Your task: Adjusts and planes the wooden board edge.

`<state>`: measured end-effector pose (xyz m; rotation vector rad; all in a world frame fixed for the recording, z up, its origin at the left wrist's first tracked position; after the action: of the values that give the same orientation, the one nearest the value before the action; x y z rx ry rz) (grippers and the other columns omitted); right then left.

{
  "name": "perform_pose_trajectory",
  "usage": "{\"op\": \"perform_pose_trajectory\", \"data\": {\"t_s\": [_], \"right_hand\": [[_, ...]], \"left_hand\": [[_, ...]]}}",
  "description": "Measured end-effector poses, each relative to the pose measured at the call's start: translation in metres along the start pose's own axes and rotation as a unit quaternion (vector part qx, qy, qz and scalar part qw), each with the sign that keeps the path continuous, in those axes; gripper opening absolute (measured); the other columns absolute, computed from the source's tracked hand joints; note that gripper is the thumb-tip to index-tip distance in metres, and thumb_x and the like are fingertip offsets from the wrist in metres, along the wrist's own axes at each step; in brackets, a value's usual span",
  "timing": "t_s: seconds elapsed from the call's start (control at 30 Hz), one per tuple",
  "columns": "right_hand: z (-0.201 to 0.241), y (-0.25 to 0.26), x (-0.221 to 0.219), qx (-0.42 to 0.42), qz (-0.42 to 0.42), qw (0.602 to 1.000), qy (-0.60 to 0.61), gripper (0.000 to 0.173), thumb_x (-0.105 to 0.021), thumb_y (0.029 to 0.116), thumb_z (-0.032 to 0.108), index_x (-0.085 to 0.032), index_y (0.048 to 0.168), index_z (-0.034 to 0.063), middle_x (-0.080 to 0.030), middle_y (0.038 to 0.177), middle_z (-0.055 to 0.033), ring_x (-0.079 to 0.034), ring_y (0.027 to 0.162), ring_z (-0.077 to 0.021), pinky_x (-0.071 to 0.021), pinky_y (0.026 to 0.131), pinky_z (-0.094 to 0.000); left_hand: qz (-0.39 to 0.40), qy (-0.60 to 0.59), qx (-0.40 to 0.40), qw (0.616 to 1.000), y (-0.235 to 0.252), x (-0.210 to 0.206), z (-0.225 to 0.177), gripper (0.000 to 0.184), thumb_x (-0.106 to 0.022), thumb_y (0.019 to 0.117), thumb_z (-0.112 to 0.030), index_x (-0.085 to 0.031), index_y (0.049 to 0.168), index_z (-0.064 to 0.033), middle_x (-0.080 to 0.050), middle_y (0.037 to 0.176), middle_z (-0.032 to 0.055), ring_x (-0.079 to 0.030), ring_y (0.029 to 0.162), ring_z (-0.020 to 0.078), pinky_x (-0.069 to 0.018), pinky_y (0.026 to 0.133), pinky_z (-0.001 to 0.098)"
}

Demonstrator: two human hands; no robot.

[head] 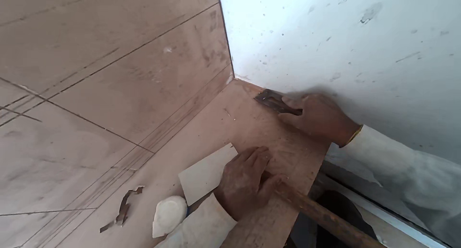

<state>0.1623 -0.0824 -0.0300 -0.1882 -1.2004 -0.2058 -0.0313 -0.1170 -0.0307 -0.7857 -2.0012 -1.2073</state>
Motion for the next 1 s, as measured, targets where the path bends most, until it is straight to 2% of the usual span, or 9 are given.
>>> {"op": "perform_pose_trajectory", "data": {"t_s": [0.1, 0.2, 0.3, 0.4, 0.43, 0.57, 0.63, 0.73, 1.0], "right_hand": [[-0.007, -0.011, 0.002, 0.007, -0.016, 1.000, -0.006, 0.053, -0.061, 0.1007, 0.043, -0.063, 0.141, 0.0086, -0.072, 0.104, -0.0220, -0.068, 0.096, -0.0406, -0.0511, 0.081, -0.0601], [-0.008, -0.020, 0.003, 0.030, -0.052, 0.998, -0.017, 0.054, -0.062, 0.0974, 0.045, -0.065, 0.139, 0.0103, -0.071, 0.097, -0.0234, -0.068, 0.087, -0.0425, -0.0507, 0.072, -0.0612], [0.001, -0.001, -0.003, 0.009, -0.016, 1.000, 0.000, 0.053, -0.061, 0.1003, 0.043, -0.064, 0.140, 0.0083, -0.072, 0.104, -0.0239, -0.068, 0.096, -0.0436, -0.0500, 0.079, -0.0639], [0.010, 0.017, -0.005, -0.007, 0.023, 1.000, -0.003, 0.047, -0.059, 0.1023, 0.044, -0.069, 0.129, 0.0072, -0.071, 0.119, -0.0187, -0.068, 0.106, -0.0381, -0.0501, 0.086, -0.0599], [0.008, 0.013, -0.004, -0.003, 0.021, 1.000, -0.007, 0.048, -0.059, 0.1024, 0.044, -0.068, 0.133, 0.0079, -0.071, 0.120, -0.0193, -0.067, 0.106, -0.0392, -0.0498, 0.086, -0.0610], [-0.004, -0.016, 0.003, 0.028, -0.049, 0.998, -0.022, 0.052, -0.063, 0.0980, 0.045, -0.066, 0.138, 0.0114, -0.070, 0.099, -0.0231, -0.067, 0.086, -0.0426, -0.0497, 0.069, -0.0625], [-0.002, -0.008, 0.000, 0.019, -0.048, 0.999, -0.018, 0.054, -0.063, 0.0980, 0.046, -0.066, 0.138, 0.0107, -0.070, 0.099, -0.0252, -0.067, 0.089, -0.0451, -0.0495, 0.071, -0.0645], [0.014, 0.017, -0.007, -0.015, 0.007, 1.000, -0.007, 0.052, -0.059, 0.1020, 0.043, -0.064, 0.138, 0.0068, -0.071, 0.114, -0.0224, -0.067, 0.105, -0.0418, -0.0496, 0.085, -0.0622], [-0.004, -0.008, 0.000, 0.030, -0.057, 0.998, -0.014, 0.053, -0.063, 0.0985, 0.042, -0.064, 0.140, 0.0091, -0.071, 0.105, -0.0267, -0.068, 0.093, -0.0466, -0.0494, 0.076, -0.0663]], "left_hand": [[0.002, -0.009, 0.000, 1.000, 0.000, -0.002, -0.003, 0.043, -0.060, 0.0971, -0.043, -0.074, 0.107, -0.0036, -0.075, 0.113, 0.0105, -0.073, 0.107, 0.0217, -0.0595, 0.088, 0.0343], [0.004, -0.011, 0.005, 1.000, 0.000, 0.000, -0.001, 0.042, -0.062, 0.0963, -0.041, -0.074, 0.108, -0.0023, -0.075, 0.114, 0.0116, -0.073, 0.108, 0.0243, -0.0601, 0.088, 0.0377], [0.007, -0.009, -0.001, 1.000, 0.001, -0.002, -0.003, 0.043, -0.062, 0.0950, -0.041, -0.074, 0.110, -0.0027, -0.075, 0.114, 0.0107, -0.073, 0.108, 0.0237, -0.0595, 0.088, 0.0360], [0.005, -0.012, -0.001, 1.000, 0.000, -0.001, -0.001, 0.043, -0.061, 0.0962, -0.042, -0.074, 0.109, -0.0037, -0.075, 0.114, 0.0096, -0.072, 0.108, 0.0220, -0.0593, 0.089, 0.0352], [0.004, -0.019, 0.001, 1.000, -0.001, -0.002, -0.002, 0.043, -0.061, 0.0962, -0.042, -0.074, 0.109, -0.0031, -0.075, 0.114, 0.0102, -0.073, 0.108, 0.0226, -0.0595, 0.089, 0.0359], [0.004, -0.023, 0.003, 1.000, 0.001, 0.000, -0.001, 0.042, -0.065, 0.0942, -0.042, -0.074, 0.108, -0.0026, -0.075, 0.112, 0.0111, -0.073, 0.107, 0.0237, -0.0600, 0.087, 0.0370], [0.010, -0.026, -0.001, 1.000, 0.002, -0.001, -0.002, 0.043, -0.064, 0.0948, -0.042, -0.073, 0.109, -0.0026, -0.075, 0.113, 0.0111, -0.073, 0.107, 0.0234, -0.0596, 0.088, 0.0366], [0.004, -0.030, -0.005, 1.000, 0.003, -0.001, -0.001, 0.043, -0.061, 0.0974, -0.043, -0.074, 0.108, -0.0026, -0.075, 0.113, 0.0112, -0.073, 0.107, 0.0226, -0.0592, 0.090, 0.0353], [0.005, -0.030, 0.004, 1.000, 0.002, -0.001, -0.001, 0.045, -0.064, 0.0944, -0.043, -0.074, 0.109, -0.0014, -0.076, 0.113, 0.0115, -0.072, 0.109, 0.0247, -0.0597, 0.089, 0.0382]]}}
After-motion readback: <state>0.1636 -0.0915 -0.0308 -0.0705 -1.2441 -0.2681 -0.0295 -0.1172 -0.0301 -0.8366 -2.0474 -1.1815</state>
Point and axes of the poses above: each hand's wrist, its own y-axis towards the middle knuckle, its own x-axis out of the back of the hand, z = x × y, the point moved 10 cm from there along y, towards the middle knuckle
